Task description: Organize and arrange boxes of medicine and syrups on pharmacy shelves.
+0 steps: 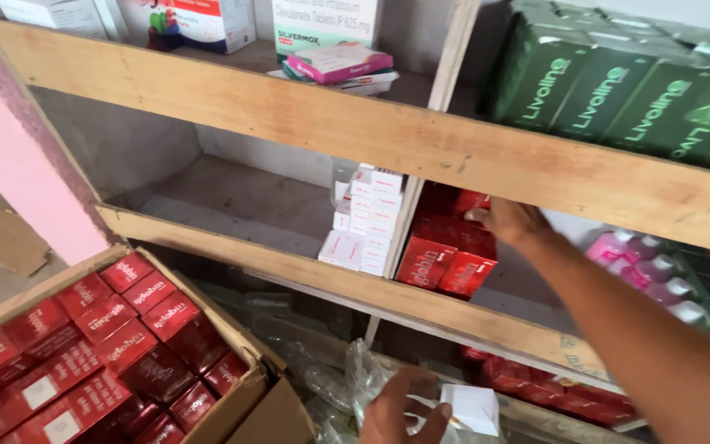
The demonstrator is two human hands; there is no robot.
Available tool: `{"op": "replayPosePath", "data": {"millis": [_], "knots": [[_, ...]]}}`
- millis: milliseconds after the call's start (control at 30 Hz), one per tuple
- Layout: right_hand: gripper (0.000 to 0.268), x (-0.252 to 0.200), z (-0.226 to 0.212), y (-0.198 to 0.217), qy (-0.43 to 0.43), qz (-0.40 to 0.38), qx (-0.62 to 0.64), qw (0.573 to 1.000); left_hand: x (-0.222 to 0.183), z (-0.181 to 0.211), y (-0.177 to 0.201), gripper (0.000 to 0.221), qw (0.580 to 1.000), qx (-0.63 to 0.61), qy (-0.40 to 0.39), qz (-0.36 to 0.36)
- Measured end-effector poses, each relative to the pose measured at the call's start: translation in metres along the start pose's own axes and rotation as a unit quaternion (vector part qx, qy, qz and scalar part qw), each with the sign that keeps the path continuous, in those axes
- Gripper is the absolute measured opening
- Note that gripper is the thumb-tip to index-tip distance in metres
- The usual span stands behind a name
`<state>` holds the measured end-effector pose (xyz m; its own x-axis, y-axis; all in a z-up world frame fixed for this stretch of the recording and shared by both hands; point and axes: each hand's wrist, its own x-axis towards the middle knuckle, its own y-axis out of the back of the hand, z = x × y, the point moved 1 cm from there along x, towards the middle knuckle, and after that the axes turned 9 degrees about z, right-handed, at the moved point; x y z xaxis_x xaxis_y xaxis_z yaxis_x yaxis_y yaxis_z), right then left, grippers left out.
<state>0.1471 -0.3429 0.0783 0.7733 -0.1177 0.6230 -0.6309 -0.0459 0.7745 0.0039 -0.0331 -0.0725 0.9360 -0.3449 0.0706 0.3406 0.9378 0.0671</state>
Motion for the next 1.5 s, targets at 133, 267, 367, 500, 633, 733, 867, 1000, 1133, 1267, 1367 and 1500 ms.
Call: {"op": "replayPosePath", "data": {"millis": [133,267,367,500,633,733,867,1000,1133,1267,1367,1500], "knots": [[0.05,0.009,0.004,-0.01,-0.075,-0.163,-0.083,0.98,0.002,-0.001,-0.005,0.042,0.999,-0.002,0.023,-0.026],[0.039,-0.008,-0.011,-0.001,-0.129,-0.139,-0.003,0.982,0.007,-0.004,-0.01,0.042,0.998,0.014,0.039,-0.038],[0.062,-0.018,-0.018,-0.005,-0.11,-0.048,0.077,0.99,0.006,-0.002,-0.008,0.044,0.998,0.01,0.036,-0.05],[0.06,-0.006,-0.009,-0.022,-0.074,-0.035,0.012,0.997,0.0,-0.01,-0.006,0.048,0.999,0.012,0.03,-0.034],[0.063,0.008,0.0,-0.008,-0.044,-0.069,-0.086,0.993,0.007,-0.02,-0.018,0.049,0.999,0.014,0.014,-0.037],[0.06,0.014,-0.005,-0.007,-0.091,-0.128,-0.095,0.983,0.005,-0.016,-0.016,0.047,0.998,0.02,0.009,-0.052],[0.046,0.007,-0.005,-0.012,-0.195,-0.202,-0.073,0.957,0.004,-0.008,-0.015,0.046,0.997,0.03,0.019,-0.064],[0.058,-0.018,-0.013,0.005,-0.132,-0.08,-0.045,0.987,0.004,-0.007,-0.016,0.044,0.998,0.034,0.03,-0.047],[0.063,-0.08,-0.071,0.046,-0.133,0.109,0.067,0.983,-0.004,0.008,-0.012,0.041,0.999,0.009,-0.046,0.003],[0.06,-0.158,-0.14,0.079,-0.134,0.011,0.214,0.967,-0.017,0.04,0.014,0.039,0.983,0.096,-0.155,0.036],[0.048,-0.206,-0.172,0.08,-0.229,-0.202,0.278,0.911,-0.02,0.031,0.022,0.041,0.967,0.105,-0.217,0.08],[0.037,-0.232,-0.194,0.058,-0.216,-0.219,0.325,0.894,-0.027,0.045,0.043,0.042,0.97,0.176,-0.146,0.081]]}}
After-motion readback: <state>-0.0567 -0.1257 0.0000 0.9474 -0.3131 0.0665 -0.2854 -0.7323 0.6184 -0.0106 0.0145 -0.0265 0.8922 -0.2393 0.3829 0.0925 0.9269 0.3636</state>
